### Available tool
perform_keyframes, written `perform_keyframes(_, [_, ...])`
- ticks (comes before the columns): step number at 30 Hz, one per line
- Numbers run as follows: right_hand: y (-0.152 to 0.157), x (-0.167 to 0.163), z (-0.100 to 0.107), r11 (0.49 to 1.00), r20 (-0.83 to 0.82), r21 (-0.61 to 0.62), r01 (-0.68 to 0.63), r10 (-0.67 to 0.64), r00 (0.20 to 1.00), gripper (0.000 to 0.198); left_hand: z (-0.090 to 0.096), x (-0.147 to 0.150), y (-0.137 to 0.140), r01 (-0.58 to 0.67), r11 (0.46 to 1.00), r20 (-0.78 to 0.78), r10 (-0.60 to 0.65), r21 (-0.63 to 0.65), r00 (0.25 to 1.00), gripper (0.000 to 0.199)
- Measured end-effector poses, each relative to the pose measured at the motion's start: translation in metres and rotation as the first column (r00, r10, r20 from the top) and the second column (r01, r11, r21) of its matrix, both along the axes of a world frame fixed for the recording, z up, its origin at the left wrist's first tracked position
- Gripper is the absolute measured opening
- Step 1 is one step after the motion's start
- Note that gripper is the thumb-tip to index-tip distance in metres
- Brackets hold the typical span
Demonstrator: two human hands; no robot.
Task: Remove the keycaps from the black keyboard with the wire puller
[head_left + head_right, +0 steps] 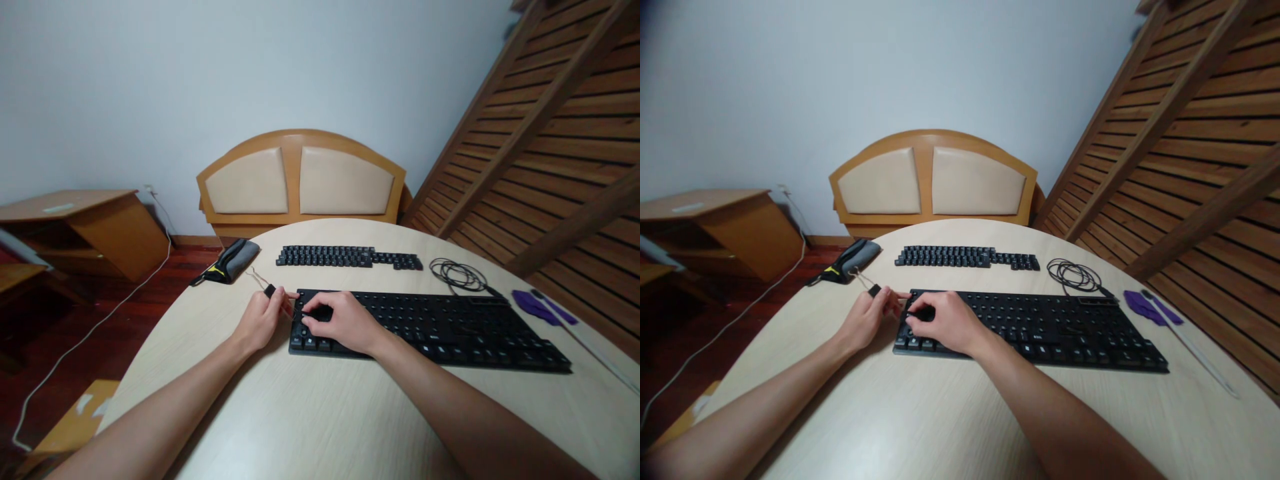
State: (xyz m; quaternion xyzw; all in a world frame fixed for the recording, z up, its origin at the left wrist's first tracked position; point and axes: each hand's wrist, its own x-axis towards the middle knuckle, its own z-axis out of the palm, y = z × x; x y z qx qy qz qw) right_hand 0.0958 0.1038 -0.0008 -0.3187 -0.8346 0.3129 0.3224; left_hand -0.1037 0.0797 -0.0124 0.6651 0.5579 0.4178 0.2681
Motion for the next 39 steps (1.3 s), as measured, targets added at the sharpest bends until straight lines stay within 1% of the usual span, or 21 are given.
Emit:
perform_keyframes(4, [0.001, 0.0, 0.001, 0.993, -0.019, 0.047, 0.106, -0.105, 0.994, 0.011, 0.0, -0.003, 0.002, -0.046, 0.999, 0.033, 0.045, 0.012, 0.998, 0.052])
perform_keyframes(7, [0.002, -0.001, 0.0, 0.986, -0.014, 0.068, 0.153, -0.153, 0.988, 0.009, -0.001, -0.003, 0.002, 0.006, 0.999, 0.034, -0.007, 0.04, 0.999, 0.047])
perform_keyframes(9, [0.003, -0.001, 0.0, 0.984, -0.02, 0.062, 0.168, -0.168, 0.986, 0.009, -0.001, -0.001, 0.001, 0.056, 0.997, 0.068, -0.059, 0.049, 0.996, 0.039])
perform_keyframes(11, [0.003, -0.001, -0.001, 0.982, -0.042, 0.058, 0.179, -0.177, 0.983, 0.01, -0.002, 0.001, 0.0, 0.083, 0.996, 0.122, -0.086, 0.029, 0.989, 0.03])
perform_keyframes(14, [0.004, -0.001, -0.002, 0.982, -0.065, 0.03, 0.185, -0.182, 0.981, 0.013, -0.003, 0.004, -0.002, 0.089, 0.996, 0.124, -0.085, -0.028, 0.989, 0.029])
perform_keyframes(18, [0.007, -0.001, -0.006, 0.982, -0.078, -0.027, 0.186, -0.188, 0.979, 0.017, 0.0, 0.007, -0.005, 0.13, 0.991, 0.044, -0.129, -0.024, 0.991, 0.031])
perform_keyframes(22, [0.008, -0.001, -0.009, 0.987, -0.136, -0.073, 0.142, -0.15, 0.979, 0.017, 0.004, 0.008, -0.006, 0.198, 0.98, -0.089, -0.197, -0.004, 0.976, 0.028])
perform_keyframes(27, [0.008, -0.002, -0.009, 0.993, -0.178, -0.101, 0.067, -0.084, 0.98, 0.016, -0.002, 0.007, -0.004, 0.204, 0.978, -0.226, -0.209, -0.042, 0.952, 0.023])
perform_keyframes(30, [0.006, -0.002, -0.006, 0.996, -0.179, -0.061, 0.068, -0.078, 0.981, 0.018, -0.005, 0.005, -0.002, 0.199, 0.979, -0.255, -0.201, -0.031, 0.946, 0.02])
perform_keyframes(34, [0.005, 0.0, 0.0, 0.992, -0.183, 0.077, 0.1, -0.085, 0.979, 0.032, -0.002, 0.005, -0.003, 0.205, 0.979, -0.313, -0.193, 0.004, 0.93, 0.02])
perform_keyframes(36, [0.006, 0.0, 0.001, 0.994, -0.207, 0.078, 0.074, -0.056, 0.977, 0.035, 0.0, 0.005, -0.004, 0.223, 0.975, -0.379, -0.204, 0.008, 0.903, 0.019])
perform_keyframes(37, [0.007, 0.001, 0.001, 0.997, -0.224, 0.054, 0.048, -0.035, 0.974, 0.031, 0.001, 0.006, -0.004, 0.232, 0.973, -0.41, -0.208, 0.009, 0.888, 0.018])
perform_keyframes(39, [0.008, 0.001, 0.001, 1.0, -0.259, -0.003, -0.007, 0.006, 0.966, 0.015, 0.001, 0.007, -0.005, 0.236, 0.972, -0.451, -0.206, 0.011, 0.868, 0.017])
